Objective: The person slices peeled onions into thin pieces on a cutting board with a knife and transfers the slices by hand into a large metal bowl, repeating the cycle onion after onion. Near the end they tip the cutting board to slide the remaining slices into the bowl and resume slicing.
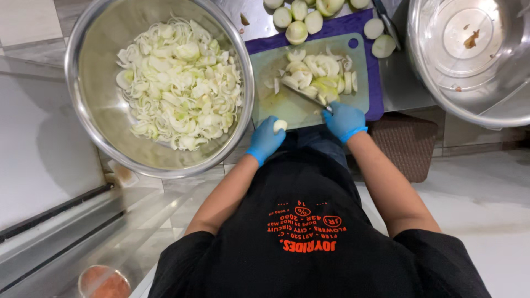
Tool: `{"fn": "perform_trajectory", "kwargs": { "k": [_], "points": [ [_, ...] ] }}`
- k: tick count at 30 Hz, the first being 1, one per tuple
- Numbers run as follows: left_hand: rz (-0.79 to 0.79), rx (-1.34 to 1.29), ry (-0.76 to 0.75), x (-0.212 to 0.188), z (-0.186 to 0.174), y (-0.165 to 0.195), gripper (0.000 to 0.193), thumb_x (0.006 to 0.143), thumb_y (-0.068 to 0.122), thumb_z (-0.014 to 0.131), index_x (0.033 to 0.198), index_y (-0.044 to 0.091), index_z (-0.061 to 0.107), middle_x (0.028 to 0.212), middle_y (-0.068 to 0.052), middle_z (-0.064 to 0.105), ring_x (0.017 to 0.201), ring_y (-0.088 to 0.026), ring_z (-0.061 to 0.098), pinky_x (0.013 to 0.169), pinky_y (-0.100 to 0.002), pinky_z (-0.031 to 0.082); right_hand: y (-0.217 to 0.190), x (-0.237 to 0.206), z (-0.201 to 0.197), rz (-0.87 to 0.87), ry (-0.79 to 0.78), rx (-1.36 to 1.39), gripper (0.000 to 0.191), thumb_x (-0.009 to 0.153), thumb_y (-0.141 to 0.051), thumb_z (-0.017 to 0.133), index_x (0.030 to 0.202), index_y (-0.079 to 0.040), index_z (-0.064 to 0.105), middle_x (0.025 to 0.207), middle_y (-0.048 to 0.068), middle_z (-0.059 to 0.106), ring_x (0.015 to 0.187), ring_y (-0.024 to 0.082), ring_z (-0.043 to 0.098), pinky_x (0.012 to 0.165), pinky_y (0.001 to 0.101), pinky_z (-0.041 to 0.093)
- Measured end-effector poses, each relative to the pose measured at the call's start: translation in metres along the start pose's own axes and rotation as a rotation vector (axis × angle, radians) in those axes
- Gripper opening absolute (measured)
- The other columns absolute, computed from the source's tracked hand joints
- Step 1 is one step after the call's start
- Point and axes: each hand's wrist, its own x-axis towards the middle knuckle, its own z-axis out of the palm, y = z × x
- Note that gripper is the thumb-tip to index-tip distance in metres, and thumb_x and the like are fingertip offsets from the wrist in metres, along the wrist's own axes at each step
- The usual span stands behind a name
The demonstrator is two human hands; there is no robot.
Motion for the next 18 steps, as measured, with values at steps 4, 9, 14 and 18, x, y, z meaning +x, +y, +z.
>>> {"fn": "perform_trajectory", "kwargs": {
  "k": [4,9,14,18],
  "points": [
    [-0.038,0.084,-0.057,0.003,0.006,-0.003,0.031,0.081,0.024,0.068,0.105,0.005,0.06,0.103,-0.024,0.065,0.097,-0.044,0.062,0.084,-0.054,0.05,0.001,-0.001,-0.003,0.009,0.031,0.019,0.034,0.095,-0.042,0.062,0.107,-0.011,0.069,0.095,0.022,0.074,0.087,0.045,0.07,0.076,0.0578,0.054],
    [-0.02,-0.006,-0.023,0.0,-0.006,-0.01,0.034,0.083,0.027,0.07,0.108,0.005,0.062,0.105,-0.023,0.067,0.099,-0.044,0.065,0.085,-0.052,0.052,-0.014,-0.017,0.006,-0.066,-0.009,0.044,0.037,0.098,-0.044,0.061,0.1,-0.008,0.07,0.093,0.023,0.073,0.087,0.046,0.069,0.078,0.0572,0.054],
    [0.029,0.015,-0.031,-0.019,-0.004,-0.008,0.036,0.087,0.026,0.07,0.114,0.004,0.06,0.11,-0.022,0.068,0.102,-0.044,0.066,0.088,-0.05,0.054,-0.037,-0.012,0.033,-0.055,-0.063,0.102,0.036,0.096,-0.042,0.062,0.097,-0.008,0.07,0.091,0.025,0.072,0.086,0.047,0.069,0.078,0.0573,0.054],
    [0.088,-0.023,0.132,0.003,0.011,0.0,0.044,0.089,0.03,0.072,0.122,0.004,0.059,0.114,-0.022,0.069,0.104,-0.043,0.067,0.089,-0.05,0.054,-0.03,0.001,0.034,-0.059,0.091,0.163,0.035,0.094,-0.039,0.067,0.096,-0.005,0.069,0.091,0.026,0.071,0.085,0.048,0.068,0.076,0.0576,0.054]
  ]
}}
